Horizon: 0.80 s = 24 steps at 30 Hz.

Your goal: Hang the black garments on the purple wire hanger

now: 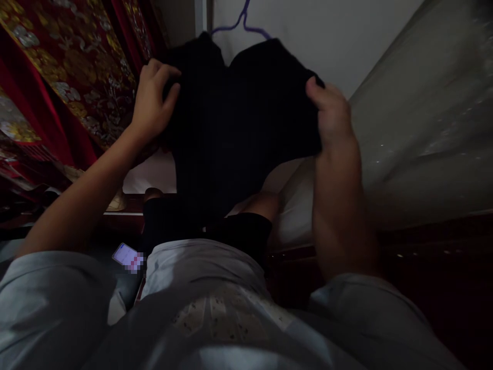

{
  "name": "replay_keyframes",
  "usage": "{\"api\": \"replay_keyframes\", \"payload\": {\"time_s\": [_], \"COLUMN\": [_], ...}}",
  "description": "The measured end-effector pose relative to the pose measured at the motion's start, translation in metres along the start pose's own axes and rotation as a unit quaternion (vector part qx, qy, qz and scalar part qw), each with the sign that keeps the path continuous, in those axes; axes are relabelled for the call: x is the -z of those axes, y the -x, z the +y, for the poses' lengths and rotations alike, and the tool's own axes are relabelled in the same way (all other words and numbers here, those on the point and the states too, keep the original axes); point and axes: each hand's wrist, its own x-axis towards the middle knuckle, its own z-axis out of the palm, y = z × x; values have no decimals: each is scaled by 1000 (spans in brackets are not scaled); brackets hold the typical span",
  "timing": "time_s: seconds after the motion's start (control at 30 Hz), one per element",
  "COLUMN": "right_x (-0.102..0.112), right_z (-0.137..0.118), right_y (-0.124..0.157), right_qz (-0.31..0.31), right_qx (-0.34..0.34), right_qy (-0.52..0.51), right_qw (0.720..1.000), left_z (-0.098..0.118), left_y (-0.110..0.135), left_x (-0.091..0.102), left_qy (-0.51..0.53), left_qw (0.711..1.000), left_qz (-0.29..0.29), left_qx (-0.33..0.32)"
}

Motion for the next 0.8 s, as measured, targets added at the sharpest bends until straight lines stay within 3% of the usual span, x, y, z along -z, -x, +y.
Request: {"api": "replay_keyframes", "payload": {"time_s": [0.07,0.1,0.13,0.2,0.23,0.27,0.3,0.33,0.37,0.4,0.5,0.53,0.6,0.67,0.8], "right_x": [-6,-12,-20,-39,-48,-56,-62,-64,-64,-62,-53,-52,-56,-66,-87], "right_z": [-18,-27,-34,-45,-46,-45,-41,-35,-26,-16,19,30,48,57,59], "right_y": [17,27,36,51,55,56,55,52,48,42,23,18,12,11,23], "right_qz": [-83,-165,-266,-464,-542,-597,-630,-642,-631,-597,-389,-313,-207,-190,-277], "right_qx": [-12,-20,-23,-13,-13,-20,-34,-49,-63,-73,-59,-43,-15,-4,-65], "right_qy": [-57,-59,-44,6,26,33,30,20,9,0,5,17,34,29,-29], "right_qw": [995,984,963,885,840,801,776,765,773,799,919,949,978,981,958], "left_z": [24,36,48,71,79,86,89,89,85,78,44,32,11,-3,-18], "left_y": [-6,-8,-8,-2,5,13,22,32,41,49,62,62,61,56,47], "left_x": [2,2,1,-2,-3,-4,-4,-3,0,5,29,39,61,80,94], "left_qy": [152,250,349,499,536,552,551,536,511,480,374,345,303,268,198], "left_qw": [987,960,913,791,746,722,717,724,737,754,812,829,849,867,936], "left_qz": [-11,-26,-40,-54,-58,-61,-72,-91,-115,-138,-180,-183,-193,-197,-134], "left_qx": [58,126,208,350,391,412,421,424,427,426,411,400,387,370,259]}}
